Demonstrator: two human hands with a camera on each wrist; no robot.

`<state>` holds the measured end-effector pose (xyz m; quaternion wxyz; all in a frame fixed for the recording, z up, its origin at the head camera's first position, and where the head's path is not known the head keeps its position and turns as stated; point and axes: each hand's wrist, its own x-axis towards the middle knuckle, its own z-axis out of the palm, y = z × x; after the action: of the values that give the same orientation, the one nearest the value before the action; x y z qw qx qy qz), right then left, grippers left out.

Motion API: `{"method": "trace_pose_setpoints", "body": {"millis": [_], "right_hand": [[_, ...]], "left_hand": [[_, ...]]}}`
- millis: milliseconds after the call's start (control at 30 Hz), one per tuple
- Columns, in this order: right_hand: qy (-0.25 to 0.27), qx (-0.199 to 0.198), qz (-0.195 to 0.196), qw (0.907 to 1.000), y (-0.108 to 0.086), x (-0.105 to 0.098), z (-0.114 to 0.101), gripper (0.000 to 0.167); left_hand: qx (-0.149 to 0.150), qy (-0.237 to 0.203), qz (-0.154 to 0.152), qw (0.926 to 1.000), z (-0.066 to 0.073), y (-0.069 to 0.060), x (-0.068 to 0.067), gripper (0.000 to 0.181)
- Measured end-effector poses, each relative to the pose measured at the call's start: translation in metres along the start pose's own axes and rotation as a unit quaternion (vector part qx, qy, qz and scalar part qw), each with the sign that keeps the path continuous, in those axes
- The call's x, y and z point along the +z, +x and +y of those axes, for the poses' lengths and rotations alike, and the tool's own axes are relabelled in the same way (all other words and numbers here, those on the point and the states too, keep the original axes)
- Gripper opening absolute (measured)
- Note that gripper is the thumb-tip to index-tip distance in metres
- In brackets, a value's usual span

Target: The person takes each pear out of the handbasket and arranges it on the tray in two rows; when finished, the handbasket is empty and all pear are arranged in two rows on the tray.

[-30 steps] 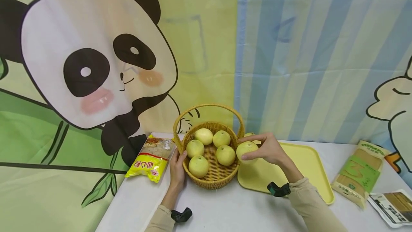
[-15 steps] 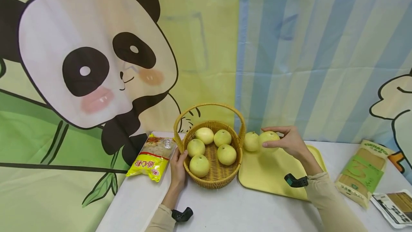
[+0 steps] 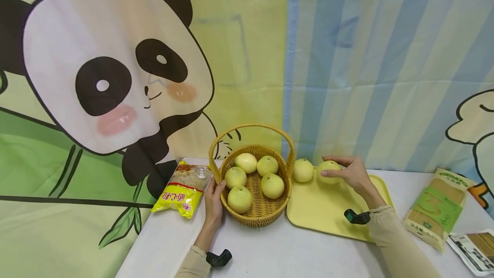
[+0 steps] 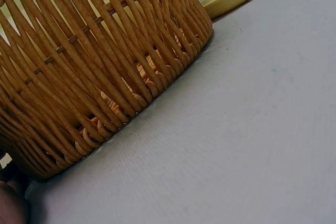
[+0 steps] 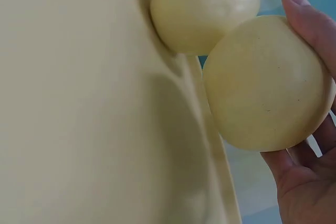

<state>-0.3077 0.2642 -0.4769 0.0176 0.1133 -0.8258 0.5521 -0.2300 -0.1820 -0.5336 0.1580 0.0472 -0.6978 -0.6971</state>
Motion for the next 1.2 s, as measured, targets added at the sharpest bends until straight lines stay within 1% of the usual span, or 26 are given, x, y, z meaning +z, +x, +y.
{"method": "trace_pose_setpoints", "body": {"millis": [167, 300, 500, 667, 800, 1000, 1100, 1200], "right_hand": [[-0.005, 0.009, -0.002, 0.9999, 0.002, 0.002, 0.008, 0.064], [-0.006, 0.015, -0.009, 0.9998, 0.002, 0.002, 0.012, 0.064], [0.006, 0.025, -0.015, 0.9996, 0.002, 0.0, 0.019, 0.064], [0.001, 0.001, -0.023, 0.9997, 0.005, 0.002, 0.021, 0.063], [-0.004, -0.008, -0.022, 0.9997, 0.005, 0.004, 0.023, 0.063], [-0.026, -0.009, -0.022, 0.9994, 0.006, 0.004, 0.021, 0.069], [-0.019, -0.005, -0.026, 0.9995, 0.004, 0.004, 0.016, 0.074], [-0.015, -0.009, -0.019, 0.9997, 0.002, 0.005, 0.007, 0.076]], "left_hand": [[-0.004, 0.004, 0.0, 1.0, 0.001, -0.001, 0.0, 0.048], [-0.001, 0.004, 0.001, 1.0, 0.002, -0.001, 0.002, 0.046], [0.002, 0.003, 0.003, 1.0, 0.003, -0.002, 0.002, 0.045], [0.004, 0.005, 0.01, 0.9999, 0.001, -0.002, 0.0, 0.044], [0.003, 0.006, 0.007, 1.0, -0.001, -0.001, -0.001, 0.045], [0.006, 0.005, 0.004, 1.0, -0.001, 0.0, 0.0, 0.047], [0.008, 0.005, 0.003, 0.9999, 0.0, -0.001, 0.001, 0.047], [0.008, 0.006, 0.003, 0.9999, 0.0, -0.001, 0.0, 0.047]]}}
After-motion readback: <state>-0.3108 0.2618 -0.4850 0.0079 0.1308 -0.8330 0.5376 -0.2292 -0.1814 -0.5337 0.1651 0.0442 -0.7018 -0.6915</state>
